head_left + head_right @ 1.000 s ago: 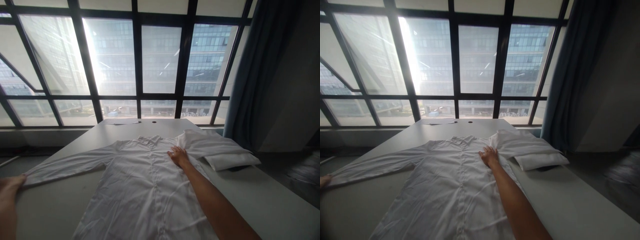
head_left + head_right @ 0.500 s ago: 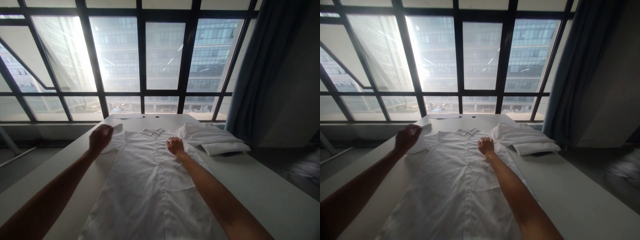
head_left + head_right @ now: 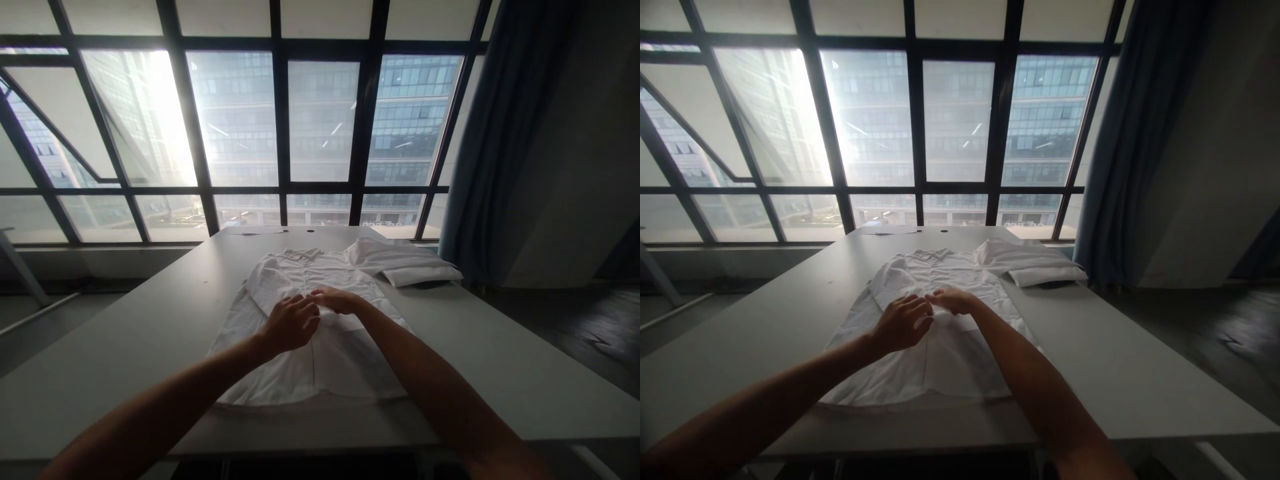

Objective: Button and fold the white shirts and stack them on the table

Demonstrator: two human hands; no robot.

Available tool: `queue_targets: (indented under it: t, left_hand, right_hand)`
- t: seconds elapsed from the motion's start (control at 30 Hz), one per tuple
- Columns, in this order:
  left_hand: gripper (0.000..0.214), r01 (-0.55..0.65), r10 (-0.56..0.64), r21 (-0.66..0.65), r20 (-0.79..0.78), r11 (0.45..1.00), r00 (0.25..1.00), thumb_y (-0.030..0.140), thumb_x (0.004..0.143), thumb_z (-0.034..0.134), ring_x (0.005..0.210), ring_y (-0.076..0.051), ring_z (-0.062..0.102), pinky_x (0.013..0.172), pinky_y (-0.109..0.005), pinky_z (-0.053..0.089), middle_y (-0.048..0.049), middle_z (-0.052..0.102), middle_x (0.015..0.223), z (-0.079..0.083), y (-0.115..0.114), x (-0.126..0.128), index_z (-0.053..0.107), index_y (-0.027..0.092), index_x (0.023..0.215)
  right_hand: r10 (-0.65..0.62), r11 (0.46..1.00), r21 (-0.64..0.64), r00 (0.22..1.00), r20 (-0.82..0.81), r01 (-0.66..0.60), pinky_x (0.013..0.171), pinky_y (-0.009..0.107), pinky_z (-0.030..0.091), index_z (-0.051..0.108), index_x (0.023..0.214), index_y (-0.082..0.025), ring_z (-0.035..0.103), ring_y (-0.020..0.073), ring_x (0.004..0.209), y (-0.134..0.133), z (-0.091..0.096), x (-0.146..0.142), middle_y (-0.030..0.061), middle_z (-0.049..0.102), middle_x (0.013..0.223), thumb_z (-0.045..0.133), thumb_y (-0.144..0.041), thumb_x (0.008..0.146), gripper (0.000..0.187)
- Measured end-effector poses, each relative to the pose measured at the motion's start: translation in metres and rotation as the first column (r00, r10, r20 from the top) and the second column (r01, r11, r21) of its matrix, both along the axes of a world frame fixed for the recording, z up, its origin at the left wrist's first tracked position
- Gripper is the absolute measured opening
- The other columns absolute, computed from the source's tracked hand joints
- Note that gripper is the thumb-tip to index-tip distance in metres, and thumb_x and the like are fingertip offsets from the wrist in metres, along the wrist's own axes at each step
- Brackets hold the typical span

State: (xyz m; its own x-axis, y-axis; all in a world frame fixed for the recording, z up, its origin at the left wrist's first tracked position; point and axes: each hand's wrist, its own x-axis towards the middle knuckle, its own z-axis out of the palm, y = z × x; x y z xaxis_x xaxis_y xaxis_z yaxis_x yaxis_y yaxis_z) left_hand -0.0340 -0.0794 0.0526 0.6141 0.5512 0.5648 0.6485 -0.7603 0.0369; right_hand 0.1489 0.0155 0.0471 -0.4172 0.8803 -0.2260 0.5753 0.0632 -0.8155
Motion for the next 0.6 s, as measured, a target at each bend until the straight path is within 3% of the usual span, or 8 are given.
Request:
queue_targets:
  t: [0.1, 0.17, 0.27, 0.4, 0.5, 0.6]
  left_hand:
    - [0.024, 0.131, -0.129, -0.044, 0.043, 0.99, 0.991, 0.041, 0.087, 0.057, 0.093, -0.023, 0.065, 0.082, -0.037, 0.053, -0.0076, 0.071, 0.1, -0.001, 0.0, -0.009, 0.065, 0.024, 0.101]
    - [0.03, 0.111, -0.099, -0.094, 0.116, 0.989, 0.988, 0.045, 0.089, 0.053, 0.092, -0.021, 0.066, 0.083, -0.035, 0.053, -0.0074, 0.071, 0.101, -0.002, 0.02, -0.024, 0.065, 0.022, 0.104]
    - [0.034, -0.2, 0.24, -0.226, 0.165, 0.953, 0.957, 0.04, 0.096, 0.04, 0.094, -0.02, 0.067, 0.087, -0.034, 0.052, -0.0078, 0.072, 0.105, -0.005, 0.075, -0.06, 0.066, 0.02, 0.107]
    - [0.048, -0.582, 0.605, -0.336, -0.045, 0.74, 0.795, 0.041, 0.095, 0.041, 0.129, -0.026, 0.05, 0.105, -0.036, 0.041, -0.0124, 0.056, 0.139, -0.021, 0.144, -0.117, 0.053, 0.015, 0.133]
    - [0.056, -0.648, 0.647, -0.377, -0.148, 0.662, 0.748, 0.041, 0.096, 0.035, 0.137, -0.025, 0.042, 0.11, -0.035, 0.035, -0.0133, 0.044, 0.149, -0.039, 0.164, -0.148, 0.043, 0.011, 0.143]
    - [0.056, -0.629, 0.601, -0.396, -0.211, 0.669, 0.771, 0.04, 0.096, 0.03, 0.139, -0.024, 0.039, 0.112, -0.036, 0.032, -0.0108, 0.04, 0.152, -0.054, 0.167, -0.164, 0.04, 0.014, 0.146]
  right_hand:
    - [-0.053, 0.988, -0.147, 0.998, -0.021, 0.05, 0.056, 0.021, 0.047, 0.043, 0.14, -0.022, 0.059, 0.0138, 0.071, -0.012, 0.001, 0.009, 0.0013, 0.062, 0.087, 0.069, -0.026, 0.074, 0.07]
    - [-0.079, 0.985, -0.16, 0.994, -0.078, 0.066, 0.061, 0.023, 0.049, 0.04, 0.141, -0.022, 0.06, 0.0139, 0.074, -0.014, 0.001, 0.016, 0.0018, 0.062, 0.09, 0.066, -0.015, 0.071, 0.076]
    - [-0.098, 0.993, -0.081, 0.984, -0.147, 0.087, 0.067, 0.025, 0.051, 0.047, 0.137, -0.017, 0.061, 0.0138, 0.076, -0.009, 0.002, 0.027, 0.0041, 0.062, 0.093, 0.064, -0.011, 0.071, 0.069]
    - [-0.06, 0.998, 0.007, 0.976, -0.208, 0.063, 0.079, 0.029, 0.052, 0.053, 0.132, -0.013, 0.063, 0.0162, 0.086, -0.004, 0.009, 0.043, 0.0099, 0.062, 0.105, 0.072, -0.014, 0.072, 0.064]
    - [0.011, 0.997, 0.075, 0.989, -0.149, 0.0, 0.082, 0.031, 0.051, 0.054, 0.134, -0.012, 0.062, 0.0152, 0.085, -0.005, 0.018, 0.061, 0.0089, 0.063, 0.103, 0.076, -0.017, 0.071, 0.066]
    - [0.174, 0.985, 0.061, 0.963, -0.206, -0.164, 0.083, 0.031, 0.05, 0.054, 0.135, -0.014, 0.06, 0.0129, 0.083, -0.009, 0.028, 0.087, 0.0041, 0.064, 0.094, 0.078, -0.026, 0.071, 0.069]
